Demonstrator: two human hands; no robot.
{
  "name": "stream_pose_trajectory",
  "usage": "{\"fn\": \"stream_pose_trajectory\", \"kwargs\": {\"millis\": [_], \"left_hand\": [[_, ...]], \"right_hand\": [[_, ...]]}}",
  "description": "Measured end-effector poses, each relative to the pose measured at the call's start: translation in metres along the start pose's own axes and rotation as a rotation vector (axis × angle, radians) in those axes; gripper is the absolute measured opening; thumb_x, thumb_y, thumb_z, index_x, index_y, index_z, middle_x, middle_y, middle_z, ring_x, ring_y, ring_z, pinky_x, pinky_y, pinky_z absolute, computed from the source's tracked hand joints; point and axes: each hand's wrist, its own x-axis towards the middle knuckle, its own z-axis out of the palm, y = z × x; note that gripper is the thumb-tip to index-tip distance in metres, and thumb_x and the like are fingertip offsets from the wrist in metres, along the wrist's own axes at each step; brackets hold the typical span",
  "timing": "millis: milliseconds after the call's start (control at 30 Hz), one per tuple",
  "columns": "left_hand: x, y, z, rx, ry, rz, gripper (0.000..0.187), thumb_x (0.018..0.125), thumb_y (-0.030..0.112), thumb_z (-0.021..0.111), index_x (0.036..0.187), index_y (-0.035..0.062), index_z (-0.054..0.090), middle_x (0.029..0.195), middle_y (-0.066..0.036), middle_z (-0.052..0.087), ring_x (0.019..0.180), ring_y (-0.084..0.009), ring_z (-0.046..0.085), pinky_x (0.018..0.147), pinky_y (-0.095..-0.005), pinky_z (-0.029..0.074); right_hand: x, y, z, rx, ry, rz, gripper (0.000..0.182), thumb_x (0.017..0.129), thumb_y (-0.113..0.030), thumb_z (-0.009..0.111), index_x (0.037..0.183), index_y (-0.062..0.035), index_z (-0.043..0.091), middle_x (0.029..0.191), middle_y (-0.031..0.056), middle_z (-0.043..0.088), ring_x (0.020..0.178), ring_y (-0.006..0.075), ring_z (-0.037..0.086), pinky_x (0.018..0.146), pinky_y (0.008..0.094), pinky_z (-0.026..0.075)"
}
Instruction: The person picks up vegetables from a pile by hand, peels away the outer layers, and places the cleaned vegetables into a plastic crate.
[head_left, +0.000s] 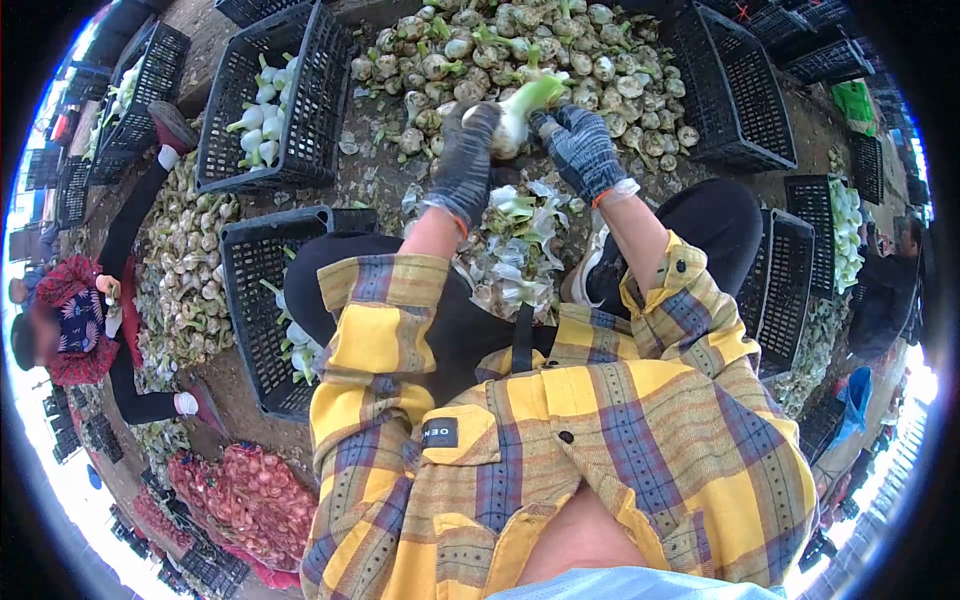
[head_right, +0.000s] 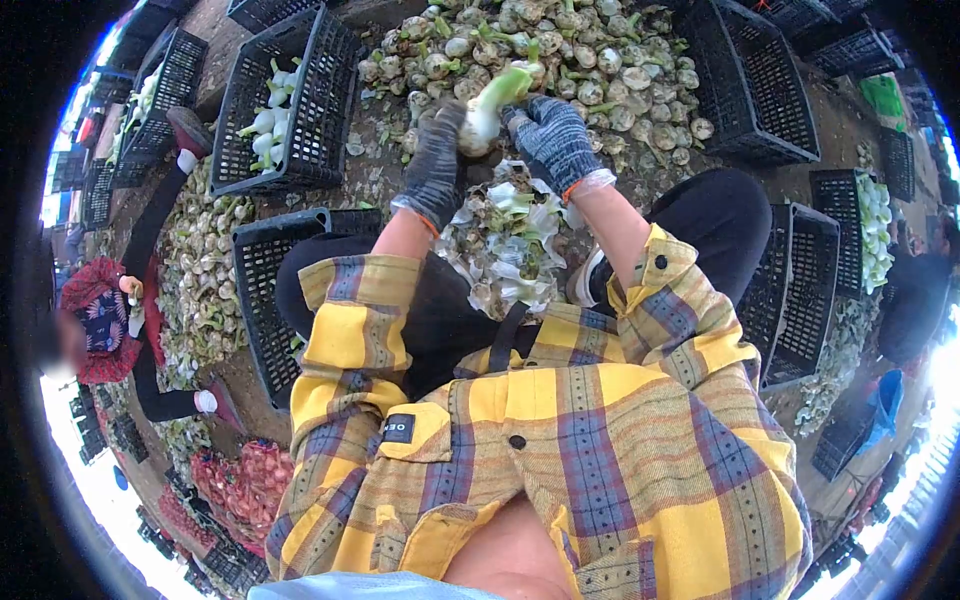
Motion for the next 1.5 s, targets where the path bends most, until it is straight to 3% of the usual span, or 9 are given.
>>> {"fn": "stream_pose_trajectory", "kwargs": {"millis": [467, 600, 800, 867, 1133, 1167, 1300, 1367, 1500], "left_hand": [[0.002, 0.000, -0.013, -0.269, -0.168, -0.381, 0.033, 0.079, 0.033, 0.058, 0.103, 0.0135, 0.047, 0.092, -0.009, 0.054, 0.071, -0.0167, 0.058, 0.048, -0.0276, 0.050], [-0.010, -0.001, -0.003, 0.094, -0.024, 0.039, 0.032, 0.078, 0.031, 0.059, 0.101, 0.0095, 0.050, 0.090, -0.006, 0.055, 0.076, -0.0170, 0.058, 0.056, -0.0283, 0.052], [-0.004, 0.000, -0.010, -0.327, -0.118, -0.216, 0.039, 0.077, 0.031, 0.059, 0.107, 0.0073, 0.048, 0.097, -0.010, 0.056, 0.079, -0.0218, 0.059, 0.060, -0.0320, 0.053], [-0.004, 0.004, -0.007, -0.179, -0.101, -0.152, 0.041, 0.078, 0.032, 0.058, 0.108, 0.0068, 0.047, 0.098, -0.010, 0.055, 0.078, -0.0209, 0.059, 0.060, -0.0309, 0.052], [0.000, -0.003, -0.011, 0.303, 0.075, 0.051, 0.048, 0.081, 0.043, 0.052, 0.115, 0.0092, 0.043, 0.096, -0.008, 0.055, 0.069, -0.0149, 0.057, 0.055, -0.0250, 0.049], [0.003, -0.006, -0.012, 0.198, 0.110, 0.026, 0.045, 0.082, 0.043, 0.051, 0.112, 0.0098, 0.044, 0.093, -0.008, 0.055, 0.067, -0.0152, 0.057, 0.053, -0.0251, 0.048], [0.006, 0.004, -0.013, -0.061, 0.173, -0.075, 0.039, 0.083, 0.045, 0.047, 0.103, 0.0117, 0.047, 0.087, -0.007, 0.057, 0.065, -0.0184, 0.058, 0.047, -0.0256, 0.048], [0.010, 0.005, -0.013, -0.221, 0.211, -0.110, 0.043, 0.083, 0.049, 0.044, 0.104, 0.0109, 0.048, 0.087, -0.009, 0.058, 0.066, -0.0213, 0.059, 0.047, -0.0263, 0.050], [0.016, 0.009, -0.025, -0.399, 0.156, -0.121, 0.047, 0.083, 0.050, 0.043, 0.101, 0.0074, 0.052, 0.094, -0.013, 0.057, 0.073, -0.0254, 0.060, 0.057, -0.0328, 0.053]], "right_hand": [[0.013, 0.024, 0.005, -0.159, -0.069, -0.194, 0.018, 0.077, -0.013, 0.047, 0.088, -0.0025, 0.057, 0.090, 0.0188, 0.056, 0.082, 0.0304, 0.056, 0.072, 0.0347, 0.045], [0.011, 0.021, 0.004, -0.277, -0.082, -0.254, 0.017, 0.077, -0.009, 0.047, 0.088, -0.0017, 0.057, 0.087, 0.0197, 0.057, 0.079, 0.0305, 0.056, 0.072, 0.0337, 0.045], [0.003, -0.005, 0.007, 0.977, -0.020, 0.514, 0.019, 0.079, -0.011, 0.046, 0.089, 0.0022, 0.056, 0.086, 0.0191, 0.058, 0.077, 0.0315, 0.057, 0.074, 0.0335, 0.046], [0.008, 0.013, 0.006, -0.257, 0.047, -0.209, 0.024, 0.079, -0.015, 0.045, 0.091, 0.0028, 0.056, 0.085, 0.0203, 0.059, 0.079, 0.0328, 0.057, 0.076, 0.0368, 0.045], [-0.011, -0.002, 0.025, 0.025, 0.011, -0.053, 0.023, 0.083, -0.016, 0.046, 0.092, 0.0032, 0.055, 0.086, 0.0196, 0.059, 0.080, 0.0272, 0.057, 0.071, 0.0322, 0.044], [-0.006, 0.005, 0.013, -0.767, 0.015, -0.599, 0.022, 0.083, -0.014, 0.045, 0.093, 0.0035, 0.055, 0.086, 0.0170, 0.059, 0.079, 0.0231, 0.057, 0.070, 0.0306, 0.045], [0.004, 0.029, 0.015, 0.014, -0.090, -0.113, 0.019, 0.084, -0.010, 0.043, 0.093, 0.0014, 0.055, 0.090, 0.0114, 0.058, 0.081, 0.0222, 0.057, 0.073, 0.0320, 0.048], [-0.004, 0.003, 0.006, 1.178, 0.025, 0.406, 0.019, 0.083, -0.008, 0.044, 0.098, 0.0012, 0.052, 0.093, 0.0118, 0.057, 0.084, 0.0235, 0.057, 0.075, 0.0355, 0.049], [-0.003, 0.022, -0.016, 0.164, -0.140, 0.059, 0.024, 0.083, -0.013, 0.046, 0.103, 0.0011, 0.050, 0.098, 0.0159, 0.055, 0.087, 0.0266, 0.056, 0.078, 0.0356, 0.047]]}}
